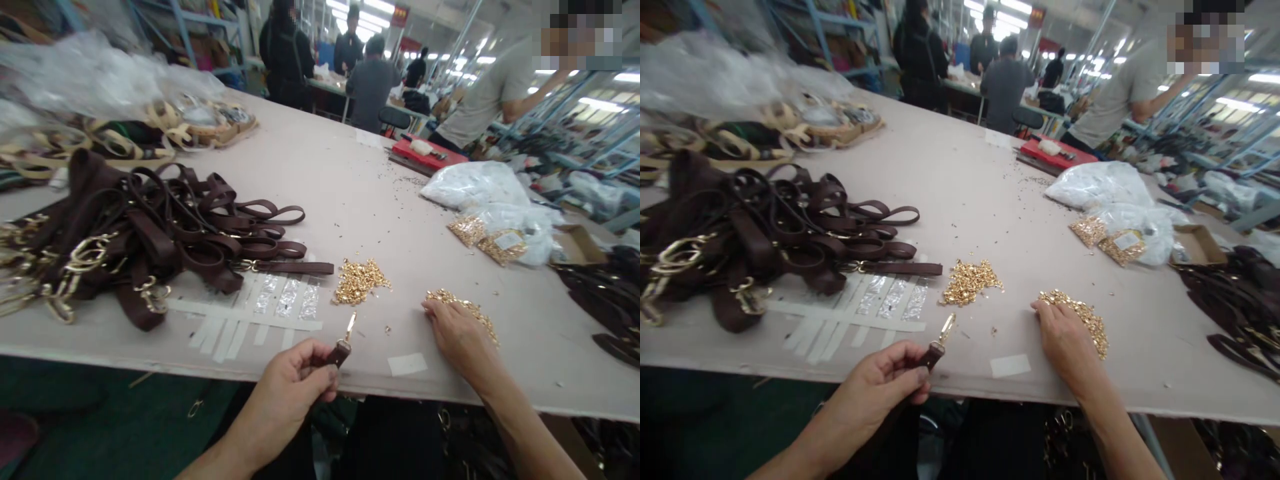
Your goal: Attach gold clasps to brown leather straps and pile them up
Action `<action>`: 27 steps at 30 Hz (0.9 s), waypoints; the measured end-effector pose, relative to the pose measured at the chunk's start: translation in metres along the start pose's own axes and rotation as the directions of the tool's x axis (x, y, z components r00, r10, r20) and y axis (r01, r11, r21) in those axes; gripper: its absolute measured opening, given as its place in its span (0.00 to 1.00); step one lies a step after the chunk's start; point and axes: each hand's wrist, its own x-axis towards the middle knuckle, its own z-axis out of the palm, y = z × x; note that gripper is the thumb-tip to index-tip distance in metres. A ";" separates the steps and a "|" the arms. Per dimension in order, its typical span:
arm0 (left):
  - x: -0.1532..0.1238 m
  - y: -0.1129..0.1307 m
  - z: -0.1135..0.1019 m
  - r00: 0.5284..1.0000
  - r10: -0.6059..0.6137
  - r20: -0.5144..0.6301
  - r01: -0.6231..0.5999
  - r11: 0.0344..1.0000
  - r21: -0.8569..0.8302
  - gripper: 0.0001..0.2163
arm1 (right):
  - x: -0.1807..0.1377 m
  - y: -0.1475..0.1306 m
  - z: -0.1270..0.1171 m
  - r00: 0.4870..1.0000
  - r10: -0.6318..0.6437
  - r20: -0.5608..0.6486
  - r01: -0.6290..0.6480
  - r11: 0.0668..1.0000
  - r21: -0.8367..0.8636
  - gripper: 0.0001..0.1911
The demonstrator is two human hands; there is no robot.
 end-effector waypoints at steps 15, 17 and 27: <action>0.002 -0.002 0.011 0.969 0.245 -0.011 -0.238 0.952 0.194 0.08 | -0.003 -0.166 -0.014 0.934 0.345 0.095 -0.233 0.384 0.893 0.04; 0.001 -0.002 0.011 0.959 0.285 -0.004 -0.277 0.935 0.221 0.09 | -0.003 -0.173 -0.011 0.944 0.328 0.034 -0.188 0.450 0.873 0.06; -0.002 -0.006 0.008 0.921 0.390 -0.013 -0.357 0.856 0.374 0.09 | -0.004 -0.180 -0.015 0.960 0.234 -0.155 -0.031 0.637 0.770 0.09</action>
